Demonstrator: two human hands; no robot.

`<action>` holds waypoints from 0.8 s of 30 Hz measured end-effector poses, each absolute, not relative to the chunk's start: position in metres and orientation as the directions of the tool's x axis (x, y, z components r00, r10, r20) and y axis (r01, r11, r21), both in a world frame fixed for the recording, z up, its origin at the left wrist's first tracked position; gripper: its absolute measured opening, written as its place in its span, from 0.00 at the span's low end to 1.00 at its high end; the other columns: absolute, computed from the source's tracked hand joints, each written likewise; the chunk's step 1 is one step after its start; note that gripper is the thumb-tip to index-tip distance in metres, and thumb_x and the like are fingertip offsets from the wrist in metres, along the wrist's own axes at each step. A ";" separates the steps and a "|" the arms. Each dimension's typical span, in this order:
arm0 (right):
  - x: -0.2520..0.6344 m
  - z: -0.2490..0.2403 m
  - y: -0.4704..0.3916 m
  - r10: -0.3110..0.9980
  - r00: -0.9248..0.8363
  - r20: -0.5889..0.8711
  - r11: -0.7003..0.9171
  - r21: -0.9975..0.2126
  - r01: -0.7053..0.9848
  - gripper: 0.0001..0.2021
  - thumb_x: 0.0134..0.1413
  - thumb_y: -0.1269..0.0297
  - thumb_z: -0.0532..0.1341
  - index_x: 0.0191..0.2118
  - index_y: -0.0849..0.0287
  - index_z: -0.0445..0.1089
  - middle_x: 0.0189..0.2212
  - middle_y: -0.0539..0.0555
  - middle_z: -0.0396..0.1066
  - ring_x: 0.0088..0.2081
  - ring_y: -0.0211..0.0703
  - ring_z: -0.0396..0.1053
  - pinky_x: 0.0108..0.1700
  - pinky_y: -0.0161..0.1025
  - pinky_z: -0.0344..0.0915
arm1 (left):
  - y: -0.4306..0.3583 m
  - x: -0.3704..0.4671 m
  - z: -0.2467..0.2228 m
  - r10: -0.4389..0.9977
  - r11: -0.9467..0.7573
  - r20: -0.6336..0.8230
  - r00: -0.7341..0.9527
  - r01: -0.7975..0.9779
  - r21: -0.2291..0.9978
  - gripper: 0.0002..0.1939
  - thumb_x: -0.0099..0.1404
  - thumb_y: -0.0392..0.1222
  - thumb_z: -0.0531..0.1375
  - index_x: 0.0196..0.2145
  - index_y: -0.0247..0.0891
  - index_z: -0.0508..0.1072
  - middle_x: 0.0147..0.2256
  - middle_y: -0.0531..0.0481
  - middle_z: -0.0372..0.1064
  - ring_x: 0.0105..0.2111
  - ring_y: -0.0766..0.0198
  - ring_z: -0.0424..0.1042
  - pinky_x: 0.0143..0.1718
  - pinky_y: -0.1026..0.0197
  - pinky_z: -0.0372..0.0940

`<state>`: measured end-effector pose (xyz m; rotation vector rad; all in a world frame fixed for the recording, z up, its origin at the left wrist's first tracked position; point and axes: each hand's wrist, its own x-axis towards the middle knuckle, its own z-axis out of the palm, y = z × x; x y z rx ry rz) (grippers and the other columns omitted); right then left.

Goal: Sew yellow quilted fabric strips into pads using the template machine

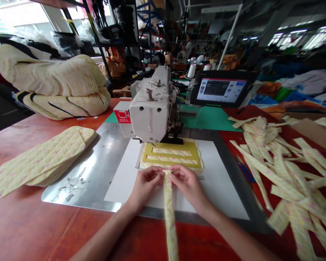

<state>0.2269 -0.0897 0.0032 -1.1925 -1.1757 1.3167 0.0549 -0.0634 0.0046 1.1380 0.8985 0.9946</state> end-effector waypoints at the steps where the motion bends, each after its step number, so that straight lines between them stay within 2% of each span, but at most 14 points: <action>1: 0.227 0.004 -0.090 0.997 -0.045 -0.056 -0.058 -0.997 -0.059 0.22 0.53 0.50 0.68 0.44 0.65 0.68 0.35 0.55 0.71 0.36 0.33 0.71 0.39 0.28 0.69 | -0.063 0.055 0.005 0.946 0.118 -0.059 0.317 -0.169 0.979 0.18 0.61 0.51 0.69 0.39 0.32 0.77 0.35 0.46 0.75 0.33 0.66 0.72 0.36 0.65 0.67; 7: 0.226 0.007 -0.092 0.994 -0.044 -0.104 -0.110 -0.983 -0.144 0.20 0.52 0.53 0.69 0.42 0.64 0.69 0.38 0.55 0.70 0.40 0.34 0.70 0.42 0.27 0.69 | -0.064 0.053 0.007 0.936 -0.014 0.066 0.346 -0.151 0.988 0.13 0.65 0.47 0.67 0.38 0.33 0.76 0.33 0.48 0.74 0.33 0.67 0.71 0.37 0.66 0.66; 11: 0.226 0.007 -0.093 0.992 -0.038 -0.118 -0.123 -0.977 -0.176 0.17 0.53 0.55 0.69 0.40 0.64 0.69 0.38 0.53 0.69 0.39 0.32 0.69 0.42 0.26 0.68 | -0.065 0.054 0.005 0.936 -0.052 0.094 0.340 -0.130 0.990 0.13 0.66 0.47 0.66 0.37 0.33 0.76 0.34 0.47 0.74 0.35 0.65 0.71 0.39 0.66 0.65; 16: 0.228 0.006 -0.093 1.000 -0.020 -0.004 -0.005 -0.998 -0.056 0.16 0.54 0.55 0.67 0.35 0.65 0.69 0.33 0.53 0.68 0.36 0.32 0.68 0.41 0.27 0.67 | -0.068 0.054 0.009 0.940 -0.047 0.078 0.333 -0.102 0.994 0.14 0.65 0.49 0.66 0.36 0.33 0.76 0.33 0.47 0.73 0.35 0.64 0.71 0.39 0.64 0.66; 19: 0.229 0.003 -0.093 0.997 -0.012 0.074 0.074 -0.997 0.031 0.15 0.56 0.55 0.65 0.35 0.65 0.71 0.35 0.54 0.69 0.38 0.34 0.69 0.43 0.28 0.67 | -0.069 0.053 0.012 0.942 -0.025 0.053 0.332 -0.087 0.996 0.14 0.65 0.49 0.65 0.35 0.34 0.77 0.34 0.46 0.73 0.36 0.62 0.72 0.41 0.63 0.67; 24: 0.231 0.002 -0.094 0.994 -0.015 0.108 0.109 -0.990 0.092 0.15 0.59 0.54 0.63 0.36 0.64 0.71 0.36 0.56 0.70 0.40 0.36 0.70 0.44 0.29 0.68 | -0.070 0.055 0.012 0.957 -0.011 0.043 0.288 -0.111 0.994 0.14 0.60 0.49 0.70 0.34 0.33 0.78 0.34 0.45 0.75 0.36 0.60 0.74 0.42 0.61 0.69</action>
